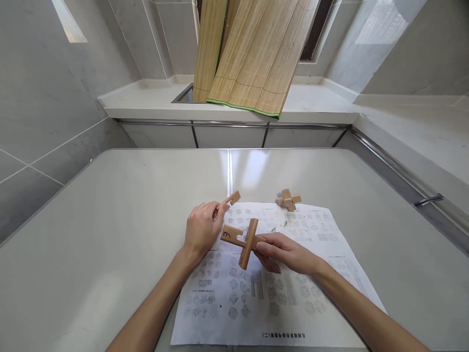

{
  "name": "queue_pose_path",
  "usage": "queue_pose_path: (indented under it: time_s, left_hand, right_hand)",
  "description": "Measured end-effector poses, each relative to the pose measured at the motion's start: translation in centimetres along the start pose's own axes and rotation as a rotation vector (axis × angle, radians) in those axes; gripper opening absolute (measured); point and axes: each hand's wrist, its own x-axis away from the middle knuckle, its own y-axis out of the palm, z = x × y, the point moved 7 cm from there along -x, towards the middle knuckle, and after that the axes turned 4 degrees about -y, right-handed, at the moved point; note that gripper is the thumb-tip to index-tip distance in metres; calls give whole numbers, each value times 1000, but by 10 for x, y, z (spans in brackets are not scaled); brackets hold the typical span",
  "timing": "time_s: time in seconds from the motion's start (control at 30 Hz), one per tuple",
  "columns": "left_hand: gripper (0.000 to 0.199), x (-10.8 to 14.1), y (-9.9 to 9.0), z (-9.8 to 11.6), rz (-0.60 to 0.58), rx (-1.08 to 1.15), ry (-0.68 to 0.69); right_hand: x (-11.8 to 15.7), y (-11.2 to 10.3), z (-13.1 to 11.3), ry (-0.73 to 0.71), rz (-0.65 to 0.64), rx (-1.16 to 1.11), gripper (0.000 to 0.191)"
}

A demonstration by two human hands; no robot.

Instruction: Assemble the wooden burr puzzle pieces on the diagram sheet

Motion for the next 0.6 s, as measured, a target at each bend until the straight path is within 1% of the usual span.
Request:
queue_pose_path:
  time_s: [0.17,0.33,0.43,0.53,0.6]
  left_hand:
    - [39,-2,-1,-12,39,-112,-20]
    - [41,-4,-4,-19,39,-144,-12]
    - [43,-6,-5,-20,-8,-141,28]
    - [46,-6,-4,-19,-98,-123,126]
    - [45,-5,-3,-19,-134,-127,197]
  right_hand:
    - [0,-1,4,24,18,20,49]
    - [0,-3,8,20,33,50,50]
    - [0,-5,9,14,43,60,49]
    - [1,-7,10,12,50,65,49]
    - [1,-7,10,11,48,68,49]
